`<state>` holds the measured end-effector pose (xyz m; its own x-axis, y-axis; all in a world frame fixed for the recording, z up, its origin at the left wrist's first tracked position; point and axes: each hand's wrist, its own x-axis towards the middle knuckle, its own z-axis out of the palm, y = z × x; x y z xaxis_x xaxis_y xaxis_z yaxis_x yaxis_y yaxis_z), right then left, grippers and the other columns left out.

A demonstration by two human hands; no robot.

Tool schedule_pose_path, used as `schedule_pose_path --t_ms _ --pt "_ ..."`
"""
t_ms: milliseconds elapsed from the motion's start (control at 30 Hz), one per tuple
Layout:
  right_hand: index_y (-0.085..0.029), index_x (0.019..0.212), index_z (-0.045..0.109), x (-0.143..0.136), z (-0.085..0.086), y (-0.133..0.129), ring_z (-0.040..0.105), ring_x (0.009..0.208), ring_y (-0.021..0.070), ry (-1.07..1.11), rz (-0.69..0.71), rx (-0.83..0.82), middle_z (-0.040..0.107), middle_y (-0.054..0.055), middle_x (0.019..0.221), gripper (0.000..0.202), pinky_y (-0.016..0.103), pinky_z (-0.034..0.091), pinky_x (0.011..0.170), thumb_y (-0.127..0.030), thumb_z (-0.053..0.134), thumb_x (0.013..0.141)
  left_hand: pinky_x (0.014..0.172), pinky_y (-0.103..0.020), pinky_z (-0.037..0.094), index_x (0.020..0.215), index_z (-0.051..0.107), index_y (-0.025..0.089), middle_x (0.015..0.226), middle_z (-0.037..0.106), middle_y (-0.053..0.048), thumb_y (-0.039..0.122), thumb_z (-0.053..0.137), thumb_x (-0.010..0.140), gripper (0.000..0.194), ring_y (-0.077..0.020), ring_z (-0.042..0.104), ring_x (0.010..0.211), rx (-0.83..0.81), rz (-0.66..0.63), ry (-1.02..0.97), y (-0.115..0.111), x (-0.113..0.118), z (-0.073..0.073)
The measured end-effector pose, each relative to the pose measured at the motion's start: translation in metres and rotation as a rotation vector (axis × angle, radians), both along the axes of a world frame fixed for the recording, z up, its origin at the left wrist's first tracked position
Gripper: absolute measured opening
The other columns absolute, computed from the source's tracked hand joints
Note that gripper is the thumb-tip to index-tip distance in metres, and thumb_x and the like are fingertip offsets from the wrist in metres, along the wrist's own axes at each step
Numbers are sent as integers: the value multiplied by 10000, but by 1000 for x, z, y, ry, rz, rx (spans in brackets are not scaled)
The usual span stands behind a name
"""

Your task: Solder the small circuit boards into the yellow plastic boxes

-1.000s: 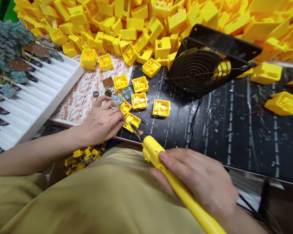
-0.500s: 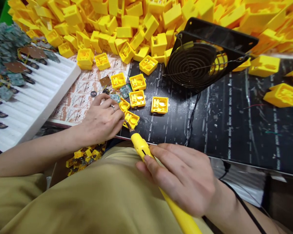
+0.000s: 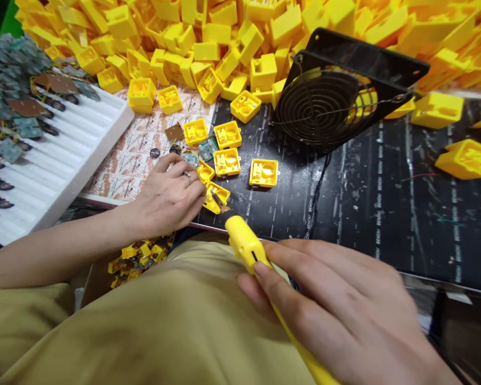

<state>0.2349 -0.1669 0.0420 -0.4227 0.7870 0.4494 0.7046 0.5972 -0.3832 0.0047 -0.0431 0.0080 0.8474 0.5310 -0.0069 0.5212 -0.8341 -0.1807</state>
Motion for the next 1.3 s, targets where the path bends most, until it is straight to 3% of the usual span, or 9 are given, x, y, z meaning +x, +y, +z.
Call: schedule_pose_path --t_ms 100,233,500,600,667,800,1000,1133,1300 --pt "-193 1000 609 12 -3 1 697 819 136 -32 56 31 710 23 870 183 241 597 766 -186 702 842 951 -440 437 808 634 193 781 669 -60 185 422 891 228 -253 595 924 13 0 14 0 0 1" --pt "-223 1112 581 16 -7 1 704 824 149 -24 9 -11 715 25 915 314 260 613 771 -144 696 830 927 -437 450 804 629 180 886 680 -75 216 433 908 225 -271 591 969 52 -30 -19 0 -1 3" --pt "-228 1477 370 14 -10 7 708 757 150 -24 -15 57 735 20 928 659 226 577 580 -197 652 882 941 -464 422 794 617 172 895 662 -90 241 427 915 236 -294 590 981 2 -26 -38 3 0 -1" --pt "-267 1460 391 12 -14 6 705 721 147 -63 -71 49 740 -2 904 631 228 568 566 -215 651 887 946 -451 425 969 626 160 986 679 -99 300 475 911 214 -290 583 1027 -82 26 -207 3 -10 3" --pt "-273 1428 433 10 -16 6 704 700 149 -70 -112 39 741 -10 889 575 231 555 552 -239 643 895 927 -404 444 1081 596 163 1048 684 -86 349 501 914 268 -243 598 1007 -228 138 -406 3 -21 7" --pt "-287 1425 434 6 -15 7 710 694 170 -79 -185 34 745 -12 885 545 250 529 529 -310 618 913 834 -324 462 931 610 172 902 687 -42 314 452 948 213 -160 621 846 -416 297 -646 0 -37 6" --pt "-287 1368 488 -2 -7 14 690 606 143 -118 -177 82 727 -27 764 400 210 503 487 -364 501 976 902 -408 381 881 688 200 1018 734 -44 291 576 918 149 -227 607 986 -157 102 -521 0 -37 -17" --pt "-308 1393 472 7 -17 7 703 665 166 -81 -226 13 737 -26 847 464 243 539 532 -352 563 940 899 -386 362 904 718 227 917 758 -1 294 544 952 193 -184 623 903 -221 81 -569 11 -33 -15" --pt "-263 1378 480 20 -29 4 717 765 188 -20 -165 -4 738 9 959 489 257 582 607 -300 609 908 949 -441 329 835 731 237 757 721 1 260 528 922 222 -203 604 839 -233 52 -414 19 -15 -10"
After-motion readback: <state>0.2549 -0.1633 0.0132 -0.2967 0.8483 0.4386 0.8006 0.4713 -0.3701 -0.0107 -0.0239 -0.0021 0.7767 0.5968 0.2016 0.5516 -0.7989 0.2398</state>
